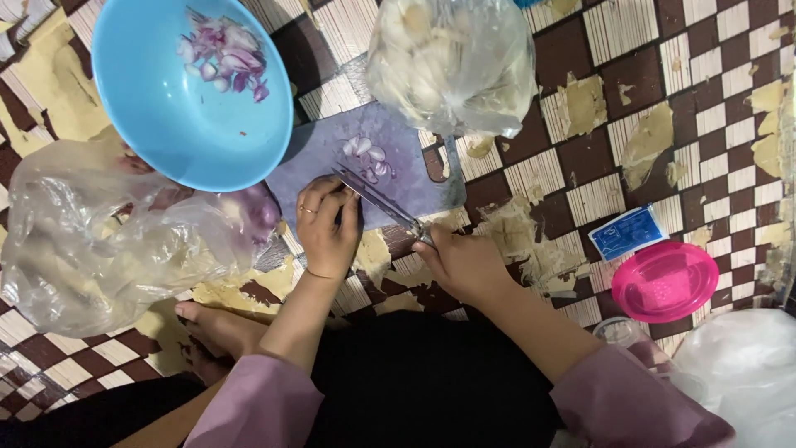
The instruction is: Slicing shallots into thin pieces using a knife on a small cutting board while sitting on the floor.
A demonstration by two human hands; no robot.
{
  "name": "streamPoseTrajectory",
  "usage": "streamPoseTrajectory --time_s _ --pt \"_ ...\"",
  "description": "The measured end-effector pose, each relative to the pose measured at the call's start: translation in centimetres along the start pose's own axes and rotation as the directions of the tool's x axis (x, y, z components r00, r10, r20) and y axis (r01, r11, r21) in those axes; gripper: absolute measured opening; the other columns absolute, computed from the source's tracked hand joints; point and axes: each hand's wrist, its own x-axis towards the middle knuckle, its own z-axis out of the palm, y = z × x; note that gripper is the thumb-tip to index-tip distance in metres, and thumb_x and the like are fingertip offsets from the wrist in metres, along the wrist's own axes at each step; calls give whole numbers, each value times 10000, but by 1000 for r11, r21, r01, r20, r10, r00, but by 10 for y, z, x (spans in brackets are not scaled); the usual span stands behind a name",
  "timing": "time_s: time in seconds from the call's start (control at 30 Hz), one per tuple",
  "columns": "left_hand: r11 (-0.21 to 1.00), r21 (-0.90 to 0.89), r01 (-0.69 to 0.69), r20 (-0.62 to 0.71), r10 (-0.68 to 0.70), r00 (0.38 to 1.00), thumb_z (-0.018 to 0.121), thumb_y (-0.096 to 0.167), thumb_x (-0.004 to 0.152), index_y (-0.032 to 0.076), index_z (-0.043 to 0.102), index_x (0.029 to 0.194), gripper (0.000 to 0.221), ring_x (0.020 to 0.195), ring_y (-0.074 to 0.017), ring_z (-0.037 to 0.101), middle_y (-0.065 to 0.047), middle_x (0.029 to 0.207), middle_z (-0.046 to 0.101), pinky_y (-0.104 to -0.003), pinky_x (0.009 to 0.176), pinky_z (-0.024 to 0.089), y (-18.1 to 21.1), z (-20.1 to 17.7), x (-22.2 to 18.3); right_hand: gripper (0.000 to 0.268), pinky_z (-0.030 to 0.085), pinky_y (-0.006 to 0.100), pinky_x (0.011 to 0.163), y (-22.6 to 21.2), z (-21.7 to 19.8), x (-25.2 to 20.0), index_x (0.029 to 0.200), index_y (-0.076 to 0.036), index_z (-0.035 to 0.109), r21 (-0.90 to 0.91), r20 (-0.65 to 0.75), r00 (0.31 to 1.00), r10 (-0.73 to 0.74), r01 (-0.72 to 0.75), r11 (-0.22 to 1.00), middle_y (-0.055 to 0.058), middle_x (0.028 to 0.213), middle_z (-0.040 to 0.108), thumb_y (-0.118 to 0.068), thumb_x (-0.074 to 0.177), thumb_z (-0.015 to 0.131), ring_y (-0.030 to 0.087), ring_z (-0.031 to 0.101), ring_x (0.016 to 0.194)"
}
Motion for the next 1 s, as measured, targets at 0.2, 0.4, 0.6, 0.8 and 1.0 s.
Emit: streamPoseTrajectory --time_s 0.2,0.4,0.6,0.8,1.0 --pt "1000 -2 0 -18 0 1000 797 -7 902 9 726 851 89 936 -384 704 -142 936 686 -461 853 572 6 0 5 621 568 418 582 3 2 0 1130 -12 624 -15 9 1000 -29 29 999 117 625 676 -527 1093 278 308 719 578" --pt "1000 3 -20 -18 20 1000 816 -22 877 4 726 859 96 933 -409 704 -160 946 692 -487 839 577 8 -1 9 621 572 444 600 3 3 1 1149 7 614 -11 17 999 -36 36 999 138 641 689 -513 1095 280 334 728 601" --pt "999 31 -42 3 41 999 809 -17 883 6 719 846 101 922 -399 700 -149 926 682 -474 843 573 13 -4 15 634 578 445 621 -2 -1 4 1114 -13 629 14 62 998 1 -2 1000 149 659 694 -518 1088 247 341 735 617" --pt "999 29 -38 -4 38 999 803 -11 891 2 728 836 94 924 -378 715 -144 904 688 -457 855 578 10 -4 16 614 566 492 635 -4 -2 8 1125 -35 625 20 56 998 19 -21 1000 185 746 720 -541 1078 279 379 747 660" --pt "999 -1 -46 2 46 999 803 -12 889 4 723 842 94 903 -402 707 -160 915 688 -473 834 578 8 -6 14 614 570 443 631 -4 -6 4 1048 -44 639 61 67 998 2 -6 998 158 640 674 -527 1082 262 364 731 624"
